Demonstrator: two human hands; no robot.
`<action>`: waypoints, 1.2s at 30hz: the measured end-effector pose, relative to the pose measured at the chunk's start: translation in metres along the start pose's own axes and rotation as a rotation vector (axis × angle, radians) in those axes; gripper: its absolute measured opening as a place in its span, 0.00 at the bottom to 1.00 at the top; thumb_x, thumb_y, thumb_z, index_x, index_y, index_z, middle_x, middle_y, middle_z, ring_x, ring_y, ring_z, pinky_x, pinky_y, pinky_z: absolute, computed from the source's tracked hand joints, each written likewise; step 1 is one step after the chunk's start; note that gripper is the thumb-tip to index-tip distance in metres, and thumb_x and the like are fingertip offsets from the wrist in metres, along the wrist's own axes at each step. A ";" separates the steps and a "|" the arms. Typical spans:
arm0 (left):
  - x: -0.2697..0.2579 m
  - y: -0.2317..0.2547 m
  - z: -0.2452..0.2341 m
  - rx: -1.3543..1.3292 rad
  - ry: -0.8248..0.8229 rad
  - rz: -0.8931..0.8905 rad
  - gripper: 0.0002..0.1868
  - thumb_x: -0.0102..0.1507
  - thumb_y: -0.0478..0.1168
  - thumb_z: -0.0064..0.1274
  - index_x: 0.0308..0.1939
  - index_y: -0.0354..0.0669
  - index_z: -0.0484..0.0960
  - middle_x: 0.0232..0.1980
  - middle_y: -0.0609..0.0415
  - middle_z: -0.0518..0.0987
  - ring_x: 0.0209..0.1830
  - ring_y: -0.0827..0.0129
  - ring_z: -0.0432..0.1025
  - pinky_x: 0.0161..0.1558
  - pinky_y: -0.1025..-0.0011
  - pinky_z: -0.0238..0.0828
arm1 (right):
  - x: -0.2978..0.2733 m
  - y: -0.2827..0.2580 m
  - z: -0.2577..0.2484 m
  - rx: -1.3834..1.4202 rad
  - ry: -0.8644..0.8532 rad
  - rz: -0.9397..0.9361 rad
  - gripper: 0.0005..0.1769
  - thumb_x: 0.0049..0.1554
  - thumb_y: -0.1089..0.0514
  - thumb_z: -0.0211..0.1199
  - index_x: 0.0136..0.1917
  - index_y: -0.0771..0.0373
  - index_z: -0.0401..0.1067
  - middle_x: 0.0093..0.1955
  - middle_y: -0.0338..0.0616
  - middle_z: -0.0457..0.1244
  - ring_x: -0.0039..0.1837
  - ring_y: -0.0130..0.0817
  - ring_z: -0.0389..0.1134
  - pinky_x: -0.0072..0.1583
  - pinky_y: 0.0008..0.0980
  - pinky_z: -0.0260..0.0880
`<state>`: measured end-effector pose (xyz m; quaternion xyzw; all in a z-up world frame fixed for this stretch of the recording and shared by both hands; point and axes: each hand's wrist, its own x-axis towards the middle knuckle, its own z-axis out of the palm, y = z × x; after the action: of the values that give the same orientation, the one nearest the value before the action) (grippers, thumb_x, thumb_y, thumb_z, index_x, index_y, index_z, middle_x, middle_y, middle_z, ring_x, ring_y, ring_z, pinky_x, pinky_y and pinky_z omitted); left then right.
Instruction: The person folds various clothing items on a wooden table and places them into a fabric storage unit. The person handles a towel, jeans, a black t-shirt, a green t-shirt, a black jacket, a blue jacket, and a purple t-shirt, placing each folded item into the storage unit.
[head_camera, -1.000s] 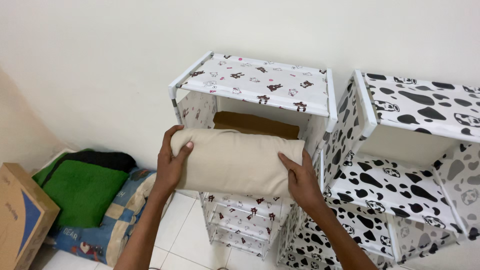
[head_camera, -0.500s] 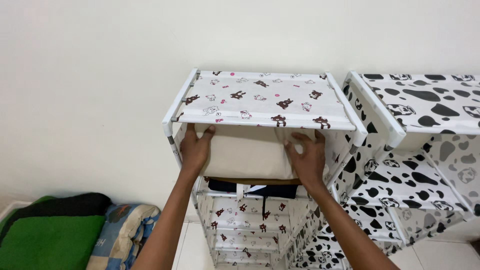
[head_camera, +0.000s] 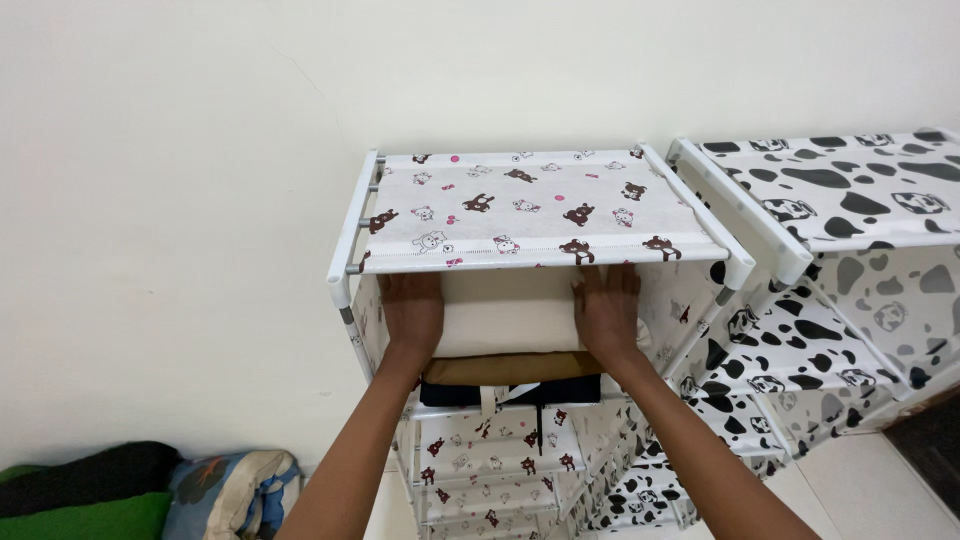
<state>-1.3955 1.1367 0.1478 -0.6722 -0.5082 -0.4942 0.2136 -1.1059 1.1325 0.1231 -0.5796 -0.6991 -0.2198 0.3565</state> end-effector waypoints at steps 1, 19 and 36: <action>0.007 0.002 -0.002 -0.048 -0.089 -0.051 0.12 0.67 0.34 0.43 0.50 0.32 0.79 0.51 0.36 0.80 0.52 0.42 0.72 0.57 0.50 0.66 | 0.004 -0.004 0.001 -0.035 -0.036 -0.010 0.25 0.59 0.58 0.62 0.68 0.65 0.67 0.62 0.70 0.60 0.67 0.67 0.59 0.68 0.65 0.56; 0.018 0.006 0.049 -0.153 -0.387 -0.012 0.18 0.68 0.49 0.47 0.51 0.40 0.82 0.47 0.43 0.82 0.48 0.46 0.75 0.51 0.49 0.69 | 0.062 -0.005 0.009 0.218 -0.362 -0.001 0.25 0.63 0.44 0.56 0.67 0.61 0.68 0.66 0.54 0.63 0.67 0.53 0.64 0.66 0.51 0.62; 0.011 0.017 0.023 -0.194 -0.356 -0.078 0.29 0.63 0.57 0.57 0.57 0.36 0.79 0.53 0.38 0.79 0.51 0.44 0.72 0.51 0.48 0.65 | 0.054 -0.041 -0.031 0.461 -0.554 0.077 0.44 0.56 0.30 0.58 0.76 0.58 0.59 0.76 0.53 0.53 0.77 0.52 0.52 0.73 0.47 0.51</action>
<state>-1.3704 1.1533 0.1517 -0.7462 -0.5136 -0.4221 0.0351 -1.1421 1.1359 0.1888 -0.5474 -0.7779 0.1228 0.2831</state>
